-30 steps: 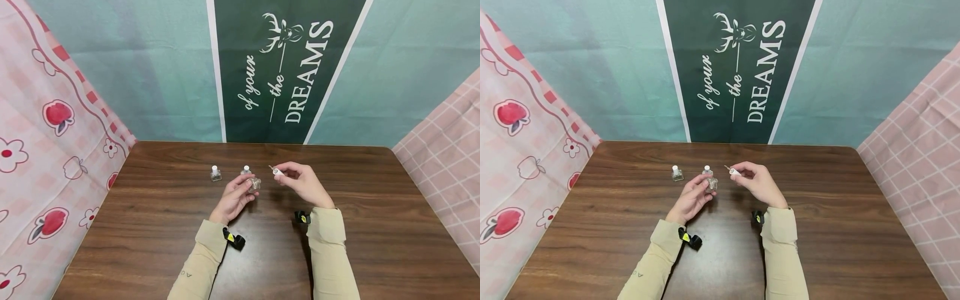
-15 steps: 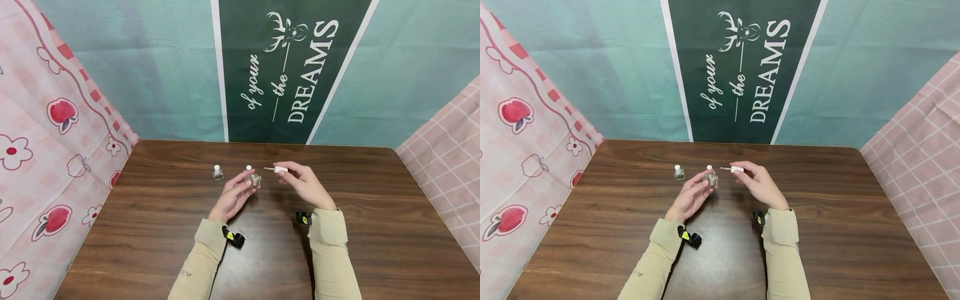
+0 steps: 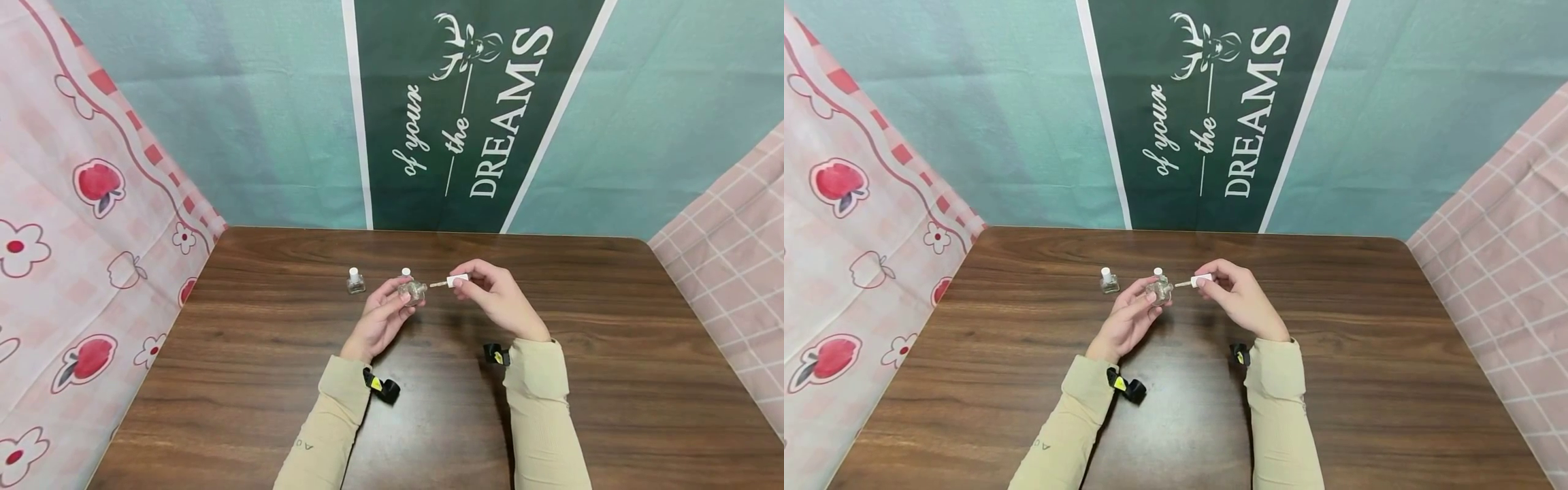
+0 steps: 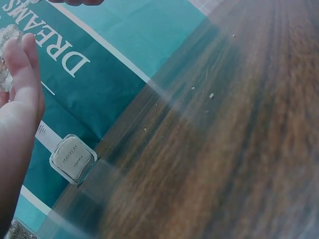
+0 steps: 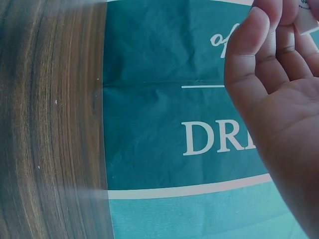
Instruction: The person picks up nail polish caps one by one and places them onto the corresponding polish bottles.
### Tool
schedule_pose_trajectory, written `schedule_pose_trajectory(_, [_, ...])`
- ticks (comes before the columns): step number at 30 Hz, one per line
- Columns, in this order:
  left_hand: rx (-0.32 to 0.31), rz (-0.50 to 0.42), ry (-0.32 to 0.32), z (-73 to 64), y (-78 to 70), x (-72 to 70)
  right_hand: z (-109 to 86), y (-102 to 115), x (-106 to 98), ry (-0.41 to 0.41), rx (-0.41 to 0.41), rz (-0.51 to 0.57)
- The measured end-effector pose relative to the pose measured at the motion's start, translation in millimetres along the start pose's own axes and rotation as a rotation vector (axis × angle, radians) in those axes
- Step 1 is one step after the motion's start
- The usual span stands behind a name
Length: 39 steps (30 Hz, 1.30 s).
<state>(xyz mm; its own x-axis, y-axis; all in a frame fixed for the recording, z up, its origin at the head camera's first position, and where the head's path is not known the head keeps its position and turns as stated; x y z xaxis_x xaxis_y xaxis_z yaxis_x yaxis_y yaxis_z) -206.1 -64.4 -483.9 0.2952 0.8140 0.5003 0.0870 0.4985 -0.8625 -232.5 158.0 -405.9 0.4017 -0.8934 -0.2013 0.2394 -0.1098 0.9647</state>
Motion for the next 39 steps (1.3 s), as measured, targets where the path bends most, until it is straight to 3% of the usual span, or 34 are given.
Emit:
schedule_pose_trajectory(19, [-0.03, -0.001, -0.003, 0.5, 0.4, -0.7, 2.8, -0.4, 5.5, 0.016, 0.001, -0.036])
schedule_pose_trajectory(31, [-0.036, 0.008, -0.012, 0.5, 0.8, -0.2, 4.9, 1.9, 9.0, 0.014, 0.049, -0.079])
schedule_pose_trajectory(39, [-0.035, 0.024, -0.006, 0.3, 0.2, 0.5, 4.2, 3.4, 9.3, 0.023, 0.03, -0.068])
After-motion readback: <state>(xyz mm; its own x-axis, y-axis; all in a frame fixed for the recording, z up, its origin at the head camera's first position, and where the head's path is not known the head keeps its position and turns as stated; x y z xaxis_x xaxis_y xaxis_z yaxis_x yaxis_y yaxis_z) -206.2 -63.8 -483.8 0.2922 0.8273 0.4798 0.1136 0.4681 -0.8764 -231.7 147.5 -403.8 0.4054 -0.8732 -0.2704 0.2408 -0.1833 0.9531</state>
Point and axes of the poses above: each hand's wrist, its own z-axis towards the middle knuckle, its own x-axis out of the palm, y = z × x, the point moved 1 cm from there along z, towards the middle knuckle, and after that the axes turned 14 degrees about z, right-handed, at the moved point
